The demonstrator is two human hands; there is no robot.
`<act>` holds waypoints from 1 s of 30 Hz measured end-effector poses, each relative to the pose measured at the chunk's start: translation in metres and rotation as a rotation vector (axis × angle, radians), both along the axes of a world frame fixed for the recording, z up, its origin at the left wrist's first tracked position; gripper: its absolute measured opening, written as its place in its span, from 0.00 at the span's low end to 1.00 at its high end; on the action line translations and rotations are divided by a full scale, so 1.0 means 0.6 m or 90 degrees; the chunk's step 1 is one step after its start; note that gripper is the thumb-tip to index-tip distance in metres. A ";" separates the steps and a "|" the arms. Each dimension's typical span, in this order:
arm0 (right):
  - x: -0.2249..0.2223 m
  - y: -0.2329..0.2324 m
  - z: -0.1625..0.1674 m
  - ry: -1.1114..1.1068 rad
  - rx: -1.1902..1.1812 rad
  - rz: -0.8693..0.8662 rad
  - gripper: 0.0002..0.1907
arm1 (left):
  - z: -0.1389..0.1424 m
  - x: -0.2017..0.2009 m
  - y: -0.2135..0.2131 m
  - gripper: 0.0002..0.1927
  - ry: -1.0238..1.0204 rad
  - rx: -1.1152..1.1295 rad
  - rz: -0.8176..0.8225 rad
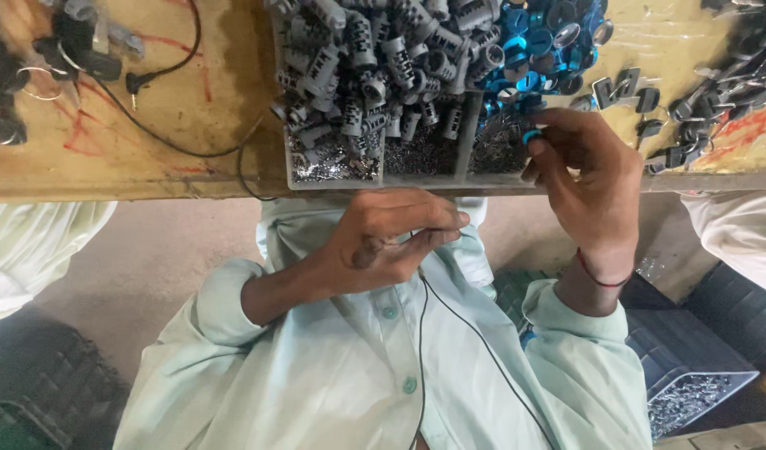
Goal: The person sits at a workbench assembling lock components. They pick small gray pin-like parts and blue discs from a compartmented tray, fit them together by hand, and place the assembled units back into the tray, repeating the cycle with parts spread across the bench.
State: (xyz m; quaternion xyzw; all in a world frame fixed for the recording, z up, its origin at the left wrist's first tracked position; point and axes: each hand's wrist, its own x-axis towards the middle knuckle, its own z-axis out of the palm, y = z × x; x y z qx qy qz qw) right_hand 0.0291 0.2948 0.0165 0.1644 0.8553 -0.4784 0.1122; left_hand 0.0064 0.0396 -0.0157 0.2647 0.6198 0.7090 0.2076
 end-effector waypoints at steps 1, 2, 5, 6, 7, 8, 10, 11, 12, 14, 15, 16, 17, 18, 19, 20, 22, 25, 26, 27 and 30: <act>0.003 0.006 0.000 -0.024 -0.054 -0.016 0.15 | -0.001 0.000 0.000 0.08 0.000 0.001 -0.003; 0.006 0.012 0.000 -0.037 -0.066 -0.004 0.15 | -0.001 0.001 0.001 0.07 0.000 0.003 -0.001; 0.010 0.025 0.005 -0.061 -0.115 0.019 0.13 | -0.003 0.003 0.001 0.08 0.008 -0.002 -0.001; 0.012 0.027 0.007 -0.062 -0.139 0.018 0.13 | -0.004 0.004 0.001 0.09 0.015 -0.010 -0.004; 0.015 0.027 0.010 -0.062 -0.164 0.018 0.12 | -0.005 0.004 0.001 0.09 0.023 -0.018 -0.007; 0.020 0.025 0.012 -0.071 -0.215 -0.001 0.13 | -0.006 0.004 0.000 0.10 0.093 -0.048 0.002; 0.033 0.017 0.014 -0.091 -0.320 -0.038 0.14 | -0.007 0.003 0.000 0.13 0.233 -0.109 0.019; 0.041 0.010 0.011 -0.103 -0.344 -0.032 0.12 | -0.008 0.003 -0.001 0.12 0.298 -0.131 0.022; 0.050 0.001 0.007 -0.114 -0.368 -0.028 0.10 | -0.008 0.002 -0.002 0.11 0.364 -0.151 0.023; 0.061 -0.014 -0.005 -0.131 -0.401 -0.033 0.08 | -0.010 -0.002 -0.003 0.09 0.458 -0.170 0.031; 0.064 -0.020 -0.011 -0.138 -0.411 -0.043 0.08 | -0.011 -0.004 -0.004 0.07 0.485 -0.168 0.037; 0.065 -0.024 -0.016 -0.146 -0.420 -0.052 0.08 | -0.012 -0.006 -0.004 0.06 0.512 -0.166 0.044; 0.063 -0.027 -0.018 -0.148 -0.439 -0.037 0.08 | -0.013 -0.008 -0.006 0.08 0.526 -0.158 0.048; 0.060 -0.030 -0.020 -0.150 -0.458 -0.021 0.08 | -0.014 -0.009 -0.008 0.10 0.539 -0.151 0.051; 0.057 -0.032 -0.020 -0.152 -0.477 -0.009 0.09 | -0.015 -0.010 -0.010 0.11 0.552 -0.142 0.052; 0.052 -0.034 -0.019 -0.154 -0.503 0.014 0.11 | -0.015 -0.010 -0.012 0.14 0.532 -0.120 0.048; 0.049 -0.035 -0.015 -0.157 -0.553 0.058 0.15 | -0.015 -0.008 -0.015 0.19 0.493 -0.072 0.041; 0.057 -0.036 -0.015 -0.135 -0.533 0.076 0.15 | -0.010 0.002 -0.016 0.24 0.423 -0.094 0.023; 0.063 -0.035 -0.018 -0.112 -0.511 0.076 0.15 | -0.007 0.004 -0.016 0.24 0.433 -0.107 0.028; 0.070 -0.035 -0.022 -0.090 -0.491 0.075 0.16 | -0.003 0.008 -0.017 0.24 0.441 -0.120 0.033; 0.086 -0.045 -0.037 -0.036 -0.467 0.078 0.16 | 0.004 0.009 -0.014 0.24 0.470 -0.145 0.022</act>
